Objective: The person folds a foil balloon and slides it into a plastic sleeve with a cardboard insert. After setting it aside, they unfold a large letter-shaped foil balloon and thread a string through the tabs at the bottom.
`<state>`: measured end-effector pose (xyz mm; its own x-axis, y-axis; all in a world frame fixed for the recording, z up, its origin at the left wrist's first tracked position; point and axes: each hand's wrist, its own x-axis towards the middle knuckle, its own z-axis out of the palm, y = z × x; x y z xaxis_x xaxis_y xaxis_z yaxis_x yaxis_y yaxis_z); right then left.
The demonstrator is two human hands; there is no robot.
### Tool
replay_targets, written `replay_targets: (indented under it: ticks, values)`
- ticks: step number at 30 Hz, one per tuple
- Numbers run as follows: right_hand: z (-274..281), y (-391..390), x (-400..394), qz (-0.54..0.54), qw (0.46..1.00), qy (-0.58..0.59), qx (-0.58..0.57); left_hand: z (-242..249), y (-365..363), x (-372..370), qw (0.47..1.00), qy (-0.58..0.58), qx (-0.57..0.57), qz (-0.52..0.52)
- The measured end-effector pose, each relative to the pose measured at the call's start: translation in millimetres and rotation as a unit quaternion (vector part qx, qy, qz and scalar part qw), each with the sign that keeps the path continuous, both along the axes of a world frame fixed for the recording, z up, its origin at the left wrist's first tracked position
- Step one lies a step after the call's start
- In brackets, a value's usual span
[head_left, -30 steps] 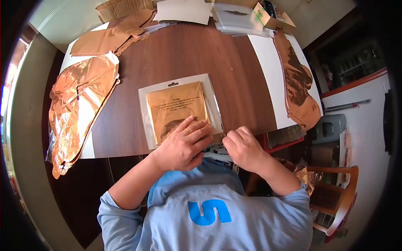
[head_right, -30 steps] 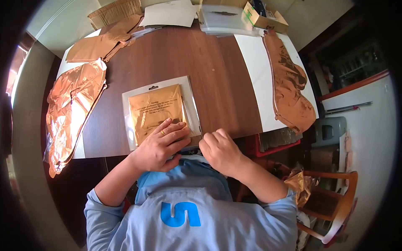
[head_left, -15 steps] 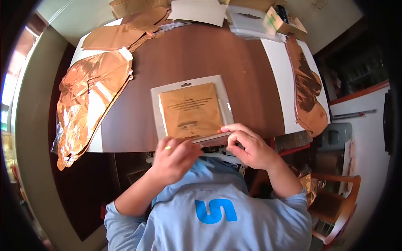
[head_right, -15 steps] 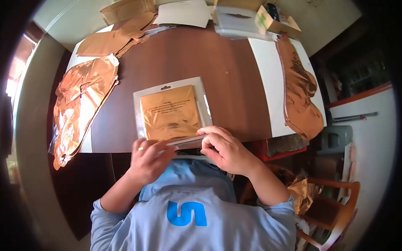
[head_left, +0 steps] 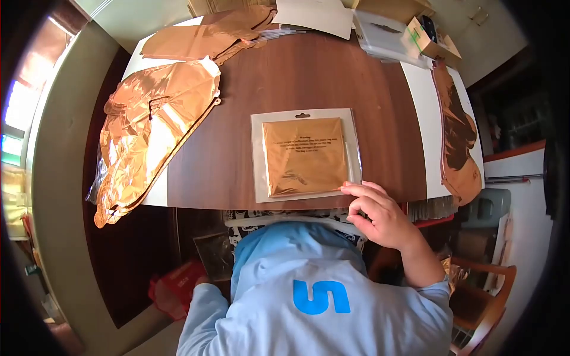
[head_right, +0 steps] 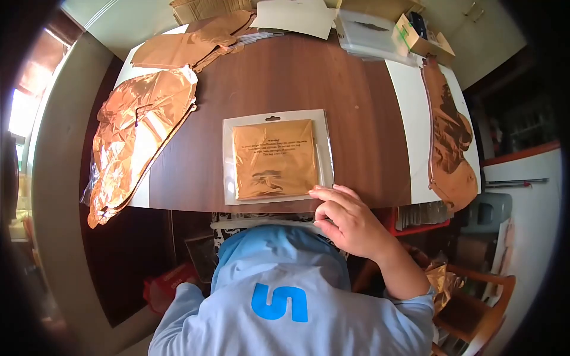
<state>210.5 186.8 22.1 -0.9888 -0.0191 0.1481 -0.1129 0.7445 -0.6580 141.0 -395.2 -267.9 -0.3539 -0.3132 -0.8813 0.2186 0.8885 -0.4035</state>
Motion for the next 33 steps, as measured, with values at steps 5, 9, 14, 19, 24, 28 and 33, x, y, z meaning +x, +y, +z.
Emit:
replay_targets:
  ticks: [5, 9, 14, 19, 24, 28, 33]
  values:
    - [0, 0, 2, -0.001, 1.0, 0.009, -0.004, -14, 23, -22, 0.996, 0.074, 0.039, 0.038]
    - [2, -1, 6, -0.011, 0.998, 0.063, 0.019, -10, 23, -39, 0.99, 0.104, 0.067, 0.065]
    - [-1, 4, 18, -0.043, 0.993, 0.108, 0.031, -6, 27, -26, 0.985, 0.097, 0.102, 0.103]
    - [-5, 8, 23, -0.065, 0.991, 0.121, 0.004, 1, 80, -25, 0.955, 0.14, 0.192, 0.178]
    - [-1, 10, 16, -0.053, 0.989, 0.126, 0.054, 50, 93, -43, 0.817, 0.085, 0.247, 0.514]
    - [-6, 6, 20, -0.053, 0.989, 0.089, 0.104, 130, 132, -89, 0.767, 0.112, 0.357, 0.521]
    - [-22, 1, 14, -0.039, 0.972, 0.09, 0.211, 235, 224, -107, 0.607, 0.439, 0.624, -0.222]
